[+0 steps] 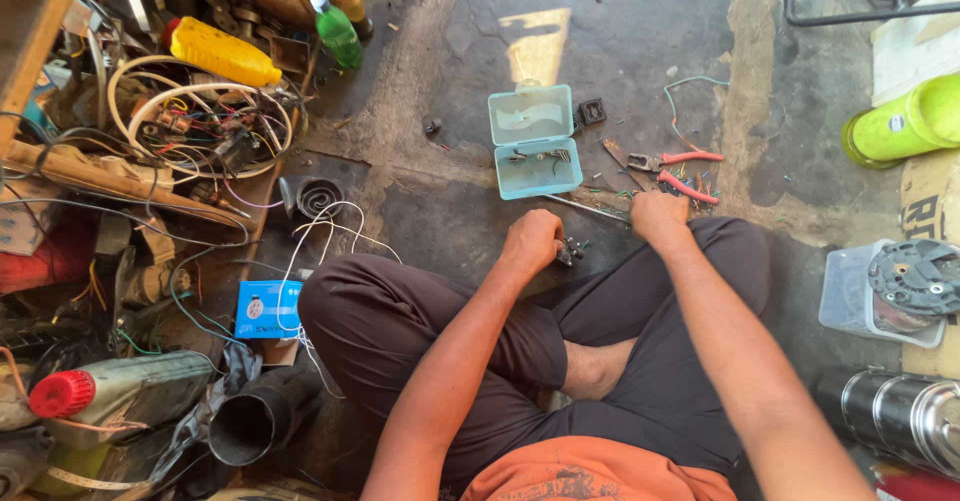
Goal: The person sits on the floor and uses a red screwdriver to tighten screws on a small electrical component. They repeatedly adjust the component and the screwdriver to secure the connections.
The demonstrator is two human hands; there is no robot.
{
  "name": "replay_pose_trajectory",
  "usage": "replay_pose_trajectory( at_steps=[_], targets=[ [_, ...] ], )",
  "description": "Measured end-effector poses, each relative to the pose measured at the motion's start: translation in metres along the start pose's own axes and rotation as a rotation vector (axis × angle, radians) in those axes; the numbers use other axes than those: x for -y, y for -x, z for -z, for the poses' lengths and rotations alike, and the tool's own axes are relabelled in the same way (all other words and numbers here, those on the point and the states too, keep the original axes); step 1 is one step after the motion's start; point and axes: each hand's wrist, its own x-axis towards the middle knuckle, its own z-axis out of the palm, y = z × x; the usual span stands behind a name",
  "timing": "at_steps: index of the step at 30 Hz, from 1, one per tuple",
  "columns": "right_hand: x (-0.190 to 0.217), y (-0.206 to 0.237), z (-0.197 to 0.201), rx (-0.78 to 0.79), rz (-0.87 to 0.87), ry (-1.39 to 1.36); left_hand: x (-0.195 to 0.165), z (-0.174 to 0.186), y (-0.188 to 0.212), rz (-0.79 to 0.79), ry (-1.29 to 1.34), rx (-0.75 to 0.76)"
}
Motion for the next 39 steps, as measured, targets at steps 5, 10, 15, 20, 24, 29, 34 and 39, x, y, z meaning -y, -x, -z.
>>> replay_pose_trajectory(
  at_steps=[5,10,15,20,24,29,34,39],
  targets=[
    [-0.035,0.005,0.027,0.067,0.07,0.019,-0.005,0.014,0.006,-0.087,0.04,-0.081],
    [-0.075,0.017,0.052,0.084,0.219,-0.039,-0.012,0.013,0.006,-0.127,-0.025,-0.053],
    [-0.094,0.055,0.097,0.014,0.284,-0.486,-0.015,0.011,0.011,-0.129,-0.1,-0.084],
    [-0.078,0.12,0.138,-0.2,0.24,-1.04,-0.01,0.007,0.01,-0.112,-0.065,-0.076],
    [-0.072,0.15,0.162,-0.123,0.311,-0.689,-0.013,0.007,0.013,-0.114,-0.056,-0.107],
    [-0.077,0.168,0.19,-0.017,0.49,-0.419,-0.017,0.002,0.015,-0.109,-0.077,-0.175],
    [-0.064,0.194,0.227,0.028,0.347,-0.022,-0.019,-0.002,0.018,-0.173,-0.032,-0.265],
    [-0.05,0.216,0.257,-0.03,0.238,0.152,-0.019,0.01,0.017,-0.055,0.134,-0.159]
  ],
)
